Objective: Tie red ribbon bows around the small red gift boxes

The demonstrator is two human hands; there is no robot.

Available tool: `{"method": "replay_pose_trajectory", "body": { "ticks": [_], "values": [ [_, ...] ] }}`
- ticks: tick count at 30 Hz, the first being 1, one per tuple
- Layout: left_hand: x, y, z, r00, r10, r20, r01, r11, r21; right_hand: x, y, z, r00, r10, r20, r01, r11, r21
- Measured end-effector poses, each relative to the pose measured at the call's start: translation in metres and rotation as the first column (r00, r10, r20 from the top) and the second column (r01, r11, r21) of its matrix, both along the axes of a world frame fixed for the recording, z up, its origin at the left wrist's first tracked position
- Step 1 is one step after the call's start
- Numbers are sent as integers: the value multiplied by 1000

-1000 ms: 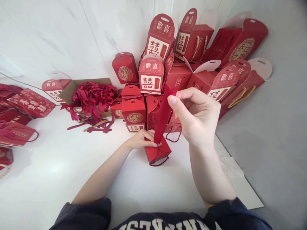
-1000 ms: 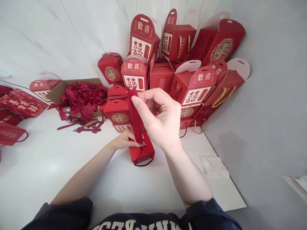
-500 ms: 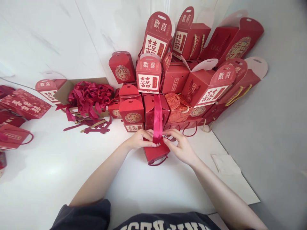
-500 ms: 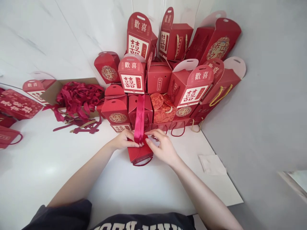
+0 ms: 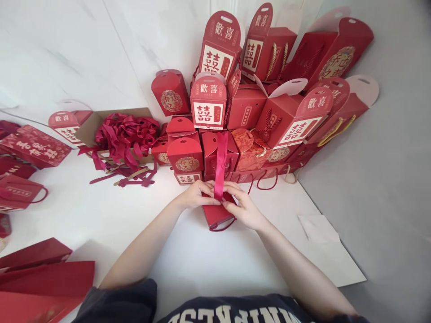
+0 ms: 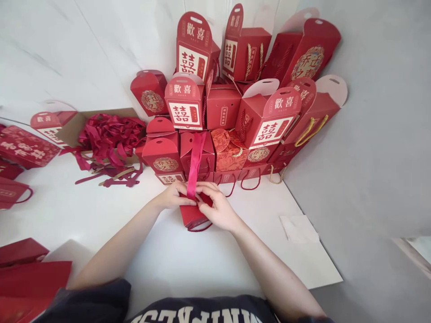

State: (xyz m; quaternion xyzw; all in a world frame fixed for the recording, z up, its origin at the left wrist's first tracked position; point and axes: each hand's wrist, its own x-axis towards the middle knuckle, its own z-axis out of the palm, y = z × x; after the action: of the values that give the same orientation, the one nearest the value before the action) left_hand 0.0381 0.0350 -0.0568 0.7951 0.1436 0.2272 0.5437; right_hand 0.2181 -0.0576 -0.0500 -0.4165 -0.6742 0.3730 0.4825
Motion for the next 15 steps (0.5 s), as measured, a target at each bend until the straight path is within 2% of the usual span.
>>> {"method": "replay_pose_trajectory", "body": {
  "ticks": [4, 7, 11, 15],
  "values": [
    [0, 1, -2, 1000, 20, 17, -20, 1000, 17, -7, -2, -4, 993, -122, 1, 122, 992, 17],
    [0, 0, -3, 1000, 22, 12, -23, 1000, 18, -15, 1, -8, 971, -236, -42, 235, 972, -21],
    [0, -2, -1, 1000, 16, 12, -16, 1000, 0, -9, 5, -12, 927, -340, -162, 311, 933, -180],
    [0, -3, 2, 1000, 14, 18, -14, 1000, -14, 13, 0, -9, 833, -483, -271, 400, 863, -309]
  ]
}}
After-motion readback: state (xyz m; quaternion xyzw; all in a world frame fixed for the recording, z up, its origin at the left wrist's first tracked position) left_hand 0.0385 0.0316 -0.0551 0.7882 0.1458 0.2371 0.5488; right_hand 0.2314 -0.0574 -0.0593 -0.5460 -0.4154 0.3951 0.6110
